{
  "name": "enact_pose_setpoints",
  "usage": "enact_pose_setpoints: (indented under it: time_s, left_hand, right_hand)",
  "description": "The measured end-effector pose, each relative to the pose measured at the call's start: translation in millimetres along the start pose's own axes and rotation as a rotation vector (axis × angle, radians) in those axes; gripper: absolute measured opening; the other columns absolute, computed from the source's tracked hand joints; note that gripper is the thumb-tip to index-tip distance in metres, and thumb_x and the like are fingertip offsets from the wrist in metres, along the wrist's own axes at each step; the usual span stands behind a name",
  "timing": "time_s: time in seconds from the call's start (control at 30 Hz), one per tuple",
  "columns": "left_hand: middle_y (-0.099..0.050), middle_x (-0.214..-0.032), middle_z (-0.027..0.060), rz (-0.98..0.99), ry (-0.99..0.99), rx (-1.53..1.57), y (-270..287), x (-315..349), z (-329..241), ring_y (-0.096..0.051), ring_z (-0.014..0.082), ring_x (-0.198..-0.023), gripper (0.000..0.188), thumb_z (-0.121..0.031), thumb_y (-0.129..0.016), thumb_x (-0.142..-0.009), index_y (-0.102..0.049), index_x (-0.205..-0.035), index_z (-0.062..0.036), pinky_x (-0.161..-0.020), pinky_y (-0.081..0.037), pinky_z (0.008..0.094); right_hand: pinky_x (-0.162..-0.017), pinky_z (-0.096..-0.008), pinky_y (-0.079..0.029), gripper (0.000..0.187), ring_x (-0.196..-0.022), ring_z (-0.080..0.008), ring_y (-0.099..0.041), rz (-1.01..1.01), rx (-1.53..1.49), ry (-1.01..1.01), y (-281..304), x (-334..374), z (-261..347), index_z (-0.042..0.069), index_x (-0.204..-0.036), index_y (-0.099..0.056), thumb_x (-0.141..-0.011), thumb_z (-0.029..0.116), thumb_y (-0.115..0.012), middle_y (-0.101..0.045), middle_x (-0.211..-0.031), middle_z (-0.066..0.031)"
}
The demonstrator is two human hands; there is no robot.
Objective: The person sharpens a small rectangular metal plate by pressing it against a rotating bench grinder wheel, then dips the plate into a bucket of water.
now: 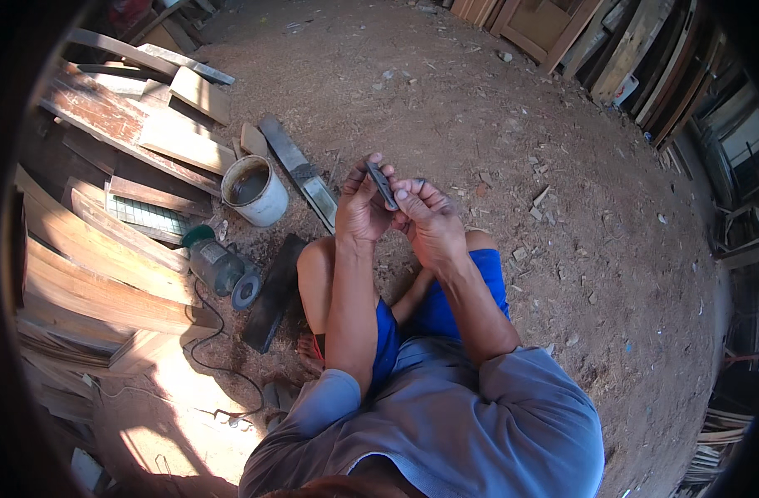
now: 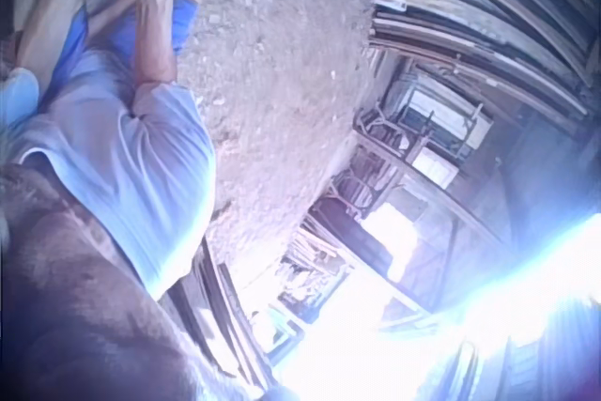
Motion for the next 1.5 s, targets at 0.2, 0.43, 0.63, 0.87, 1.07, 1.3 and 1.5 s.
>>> enact_pose_setpoints:
  time_s: [0.2,0.43,0.63,0.87,1.07,1.3,1.5]
  left_hand:
    - [-0.067,-0.098,0.0108,-0.120,-0.067,-0.011,5,8,-6,-0.066,0.0195,-0.090,0.021,-0.007,-0.067,-0.087,-0.060,-0.107,-0.0085,-0.079,-0.056,0.0323]
    - [-0.067,-0.092,0.0102,-0.122,0.060,-0.080,5,2,28,-0.066,0.0171,-0.081,0.012,-0.008,-0.065,-0.089,-0.058,-0.099,-0.0081,-0.070,-0.056,0.0281]
    - [-0.067,-0.091,0.0097,-0.124,0.118,-0.112,9,-3,41,-0.066,0.0162,-0.077,0.010,-0.009,-0.063,-0.091,-0.056,-0.098,-0.0078,-0.064,-0.057,0.0296]
    - [-0.067,-0.091,0.0103,-0.144,0.126,-0.156,13,-4,40,-0.066,0.0165,-0.074,0.010,-0.010,-0.064,-0.091,-0.056,-0.096,-0.0066,-0.058,-0.057,0.0301]
    - [-0.067,-0.091,0.0097,-0.145,0.119,-0.152,13,-4,39,-0.066,0.0164,-0.074,0.012,-0.011,-0.065,-0.090,-0.056,-0.097,-0.0065,-0.059,-0.058,0.0302]
    - [-0.067,-0.092,0.0097,-0.131,0.124,-0.133,16,-2,39,-0.066,0.0170,-0.077,0.013,-0.007,-0.065,-0.088,-0.056,-0.099,-0.0056,-0.064,-0.057,0.0303]
    - [-0.066,-0.094,0.0101,-0.088,0.147,-0.094,16,-2,38,-0.066,0.0182,-0.082,0.017,0.000,-0.065,-0.085,-0.057,-0.099,-0.0053,-0.070,-0.057,0.0302]
  right_hand:
    - [-0.069,-0.0240,-0.049,0.020,-0.077,-0.0117,-0.063,0.057,-0.003,0.069,-11,3,0,0.000,-0.108,-0.063,-0.090,0.009,-0.064,-0.069,-0.097,-0.0093]
    - [-0.073,-0.0253,-0.048,0.025,-0.082,-0.0124,-0.064,-0.038,0.198,0.196,7,12,16,-0.003,-0.108,-0.064,-0.086,0.008,-0.068,-0.070,-0.096,-0.0118]
    - [-0.076,-0.0266,-0.053,0.022,-0.088,-0.0169,-0.068,-0.084,0.198,0.206,19,11,22,-0.004,-0.105,-0.063,-0.085,0.002,-0.069,-0.069,-0.097,-0.0118]
    - [-0.076,-0.0264,-0.053,0.023,-0.088,-0.0162,-0.067,-0.092,0.195,0.220,19,11,22,-0.004,-0.106,-0.063,-0.085,0.002,-0.069,-0.069,-0.098,-0.0114]
    - [-0.070,-0.0243,-0.049,0.026,-0.085,-0.0132,-0.066,-0.093,0.211,0.235,19,12,21,-0.004,-0.108,-0.064,-0.085,0.007,-0.070,-0.070,-0.097,-0.0104]
    - [-0.071,-0.0245,-0.049,0.025,-0.084,-0.0135,-0.066,-0.085,0.227,0.229,13,14,21,-0.004,-0.107,-0.063,-0.085,0.006,-0.069,-0.070,-0.096,-0.0106]
    - [-0.072,-0.0246,-0.050,0.022,-0.083,-0.0132,-0.066,-0.090,0.246,0.230,12,14,23,-0.004,-0.105,-0.063,-0.086,0.006,-0.069,-0.069,-0.093,-0.0101]
Point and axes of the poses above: each hand's wrist, its own x-axis away from the middle knuckle, its own y-axis out of the back of the hand, z = x × y, the point moved 6 cm from there along -x, towards the middle knuckle
